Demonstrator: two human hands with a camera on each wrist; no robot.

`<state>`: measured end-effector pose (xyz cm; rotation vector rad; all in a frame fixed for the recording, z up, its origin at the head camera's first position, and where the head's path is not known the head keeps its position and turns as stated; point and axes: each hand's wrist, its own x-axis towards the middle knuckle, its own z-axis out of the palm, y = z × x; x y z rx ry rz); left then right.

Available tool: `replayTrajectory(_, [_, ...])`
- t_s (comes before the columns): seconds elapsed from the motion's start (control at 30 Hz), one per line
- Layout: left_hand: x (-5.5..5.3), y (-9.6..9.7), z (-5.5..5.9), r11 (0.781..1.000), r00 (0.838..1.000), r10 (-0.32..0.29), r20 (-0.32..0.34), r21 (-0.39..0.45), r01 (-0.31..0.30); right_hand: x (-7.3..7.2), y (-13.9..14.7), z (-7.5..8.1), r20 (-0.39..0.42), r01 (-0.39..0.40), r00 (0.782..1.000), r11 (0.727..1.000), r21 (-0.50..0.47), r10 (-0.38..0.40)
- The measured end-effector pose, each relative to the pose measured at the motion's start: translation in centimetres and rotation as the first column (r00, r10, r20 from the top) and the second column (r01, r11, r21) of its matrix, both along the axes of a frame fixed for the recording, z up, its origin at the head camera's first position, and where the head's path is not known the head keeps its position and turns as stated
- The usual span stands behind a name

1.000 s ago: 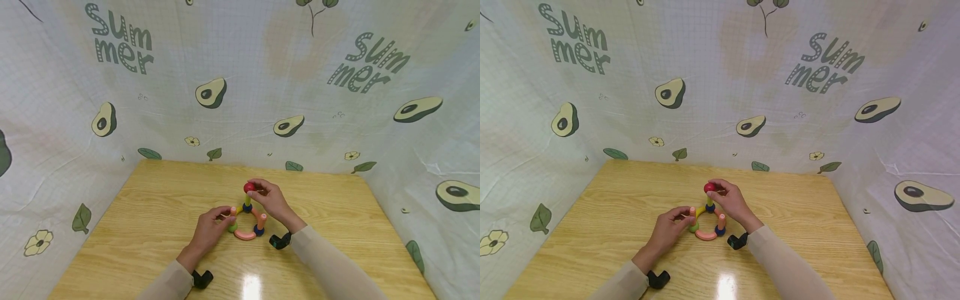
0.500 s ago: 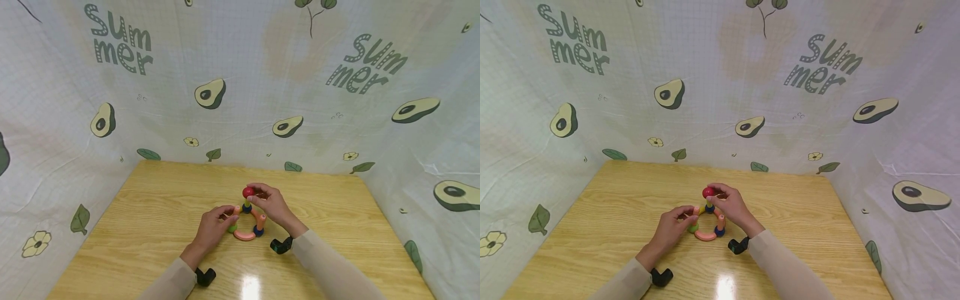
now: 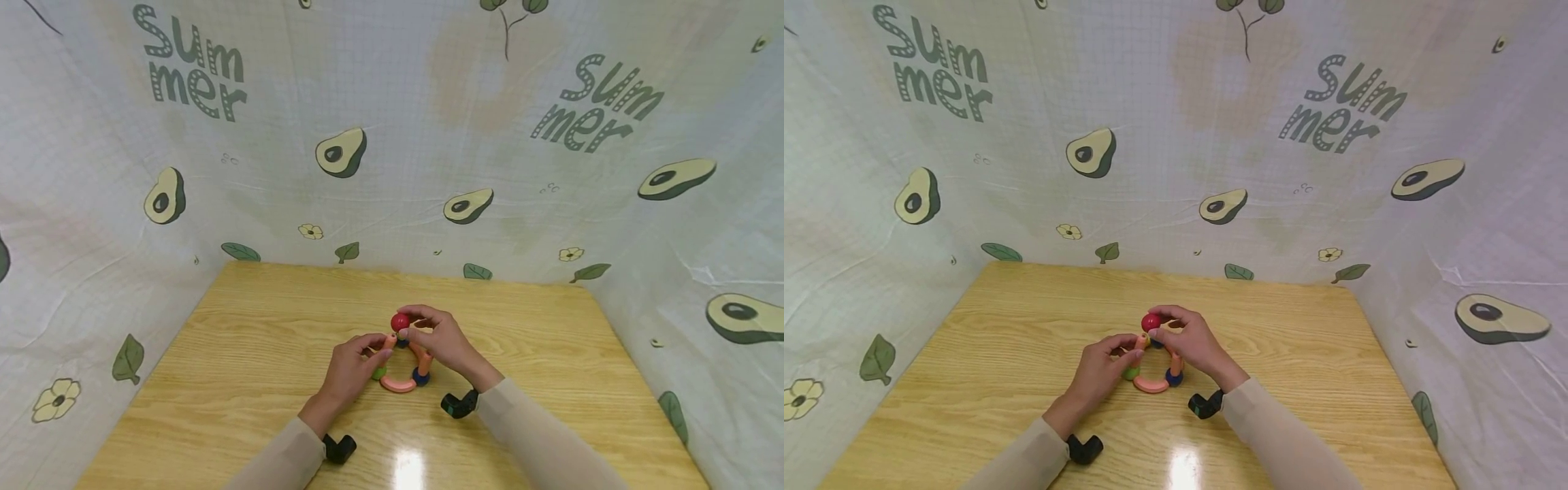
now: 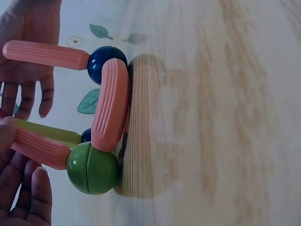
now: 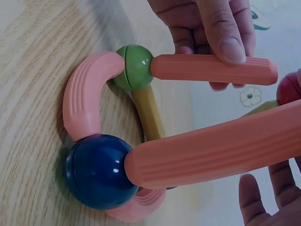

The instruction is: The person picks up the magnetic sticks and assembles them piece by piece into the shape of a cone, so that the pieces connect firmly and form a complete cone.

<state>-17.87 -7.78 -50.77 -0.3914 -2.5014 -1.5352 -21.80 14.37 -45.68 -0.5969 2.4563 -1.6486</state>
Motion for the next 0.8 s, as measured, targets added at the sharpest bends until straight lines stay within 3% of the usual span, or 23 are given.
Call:
replayTrajectory(0.27, [-0.12,0.09,0.12,1.000,1.000,-0.001,0.019,-0.005,0.001,-0.09,0.11,0.19,-0.007,-0.047,0.999,0.999,0.012,0.047])
replayTrajectory(0.8, [-0.35,0.32,-0.14,1.000,0.999,0.015,-0.031,-0.024,-0.015,-0.43,0.19,-0.25,-0.028,-0.090,0.996,0.996,-0.018,0.090])
